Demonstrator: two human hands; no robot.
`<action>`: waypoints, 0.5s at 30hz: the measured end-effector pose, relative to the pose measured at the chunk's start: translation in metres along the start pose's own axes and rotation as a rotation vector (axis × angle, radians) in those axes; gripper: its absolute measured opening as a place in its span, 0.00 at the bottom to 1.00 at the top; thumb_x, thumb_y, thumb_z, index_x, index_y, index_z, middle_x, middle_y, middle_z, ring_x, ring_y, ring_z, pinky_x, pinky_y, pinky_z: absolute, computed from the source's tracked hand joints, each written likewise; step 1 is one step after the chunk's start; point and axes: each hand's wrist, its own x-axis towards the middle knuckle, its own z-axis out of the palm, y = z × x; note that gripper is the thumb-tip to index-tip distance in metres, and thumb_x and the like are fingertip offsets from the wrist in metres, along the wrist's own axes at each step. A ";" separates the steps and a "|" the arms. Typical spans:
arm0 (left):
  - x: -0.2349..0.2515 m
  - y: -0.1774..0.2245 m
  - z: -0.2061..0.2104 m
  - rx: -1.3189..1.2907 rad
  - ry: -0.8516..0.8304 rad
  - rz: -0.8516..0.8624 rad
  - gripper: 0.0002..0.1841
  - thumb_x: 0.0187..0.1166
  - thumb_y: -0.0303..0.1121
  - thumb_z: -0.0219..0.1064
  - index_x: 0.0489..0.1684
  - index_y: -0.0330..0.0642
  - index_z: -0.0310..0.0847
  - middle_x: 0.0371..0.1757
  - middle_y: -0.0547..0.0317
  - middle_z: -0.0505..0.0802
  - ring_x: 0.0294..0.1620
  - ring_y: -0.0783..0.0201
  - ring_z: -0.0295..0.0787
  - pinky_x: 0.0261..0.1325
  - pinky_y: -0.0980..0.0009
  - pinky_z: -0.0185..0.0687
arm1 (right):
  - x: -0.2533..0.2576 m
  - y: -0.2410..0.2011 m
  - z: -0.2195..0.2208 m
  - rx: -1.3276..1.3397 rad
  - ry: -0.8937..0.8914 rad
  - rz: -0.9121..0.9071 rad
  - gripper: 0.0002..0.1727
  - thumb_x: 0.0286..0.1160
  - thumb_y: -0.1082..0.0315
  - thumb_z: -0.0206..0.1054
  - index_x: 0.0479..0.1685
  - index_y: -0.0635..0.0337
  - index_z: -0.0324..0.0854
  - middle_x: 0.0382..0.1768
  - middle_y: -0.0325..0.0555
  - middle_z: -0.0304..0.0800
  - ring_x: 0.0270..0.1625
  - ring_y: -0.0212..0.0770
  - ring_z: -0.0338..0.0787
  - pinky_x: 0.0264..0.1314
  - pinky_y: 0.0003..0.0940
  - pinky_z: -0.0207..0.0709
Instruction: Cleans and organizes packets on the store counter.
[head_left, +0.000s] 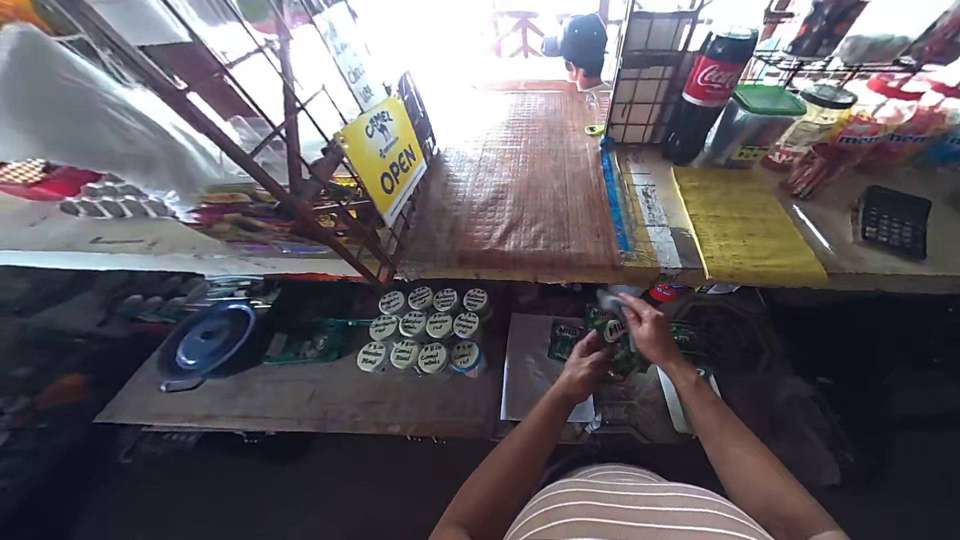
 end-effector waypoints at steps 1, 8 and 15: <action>-0.002 0.004 0.000 -0.074 0.020 0.011 0.20 0.83 0.19 0.48 0.73 0.34 0.67 0.56 0.56 0.90 0.54 0.65 0.90 0.60 0.63 0.87 | 0.003 0.001 -0.006 0.043 0.108 0.028 0.20 0.87 0.70 0.56 0.70 0.74 0.80 0.64 0.66 0.88 0.68 0.58 0.89 0.76 0.52 0.76; 0.002 0.032 0.011 -0.468 0.055 0.002 0.21 0.96 0.39 0.31 0.71 0.48 0.67 0.53 0.60 0.92 0.54 0.65 0.91 0.59 0.65 0.86 | -0.010 -0.051 0.007 -0.249 -0.053 -0.329 0.22 0.83 0.68 0.56 0.70 0.69 0.83 0.77 0.63 0.79 0.82 0.62 0.76 0.84 0.60 0.66; 0.005 0.042 0.007 -0.601 0.411 -0.065 0.18 0.94 0.45 0.43 0.54 0.42 0.74 0.39 0.56 0.90 0.39 0.64 0.91 0.45 0.68 0.89 | -0.053 -0.032 0.028 -0.258 -0.068 -0.557 0.17 0.64 0.83 0.67 0.52 0.67 0.93 0.63 0.56 0.92 0.70 0.59 0.88 0.73 0.48 0.81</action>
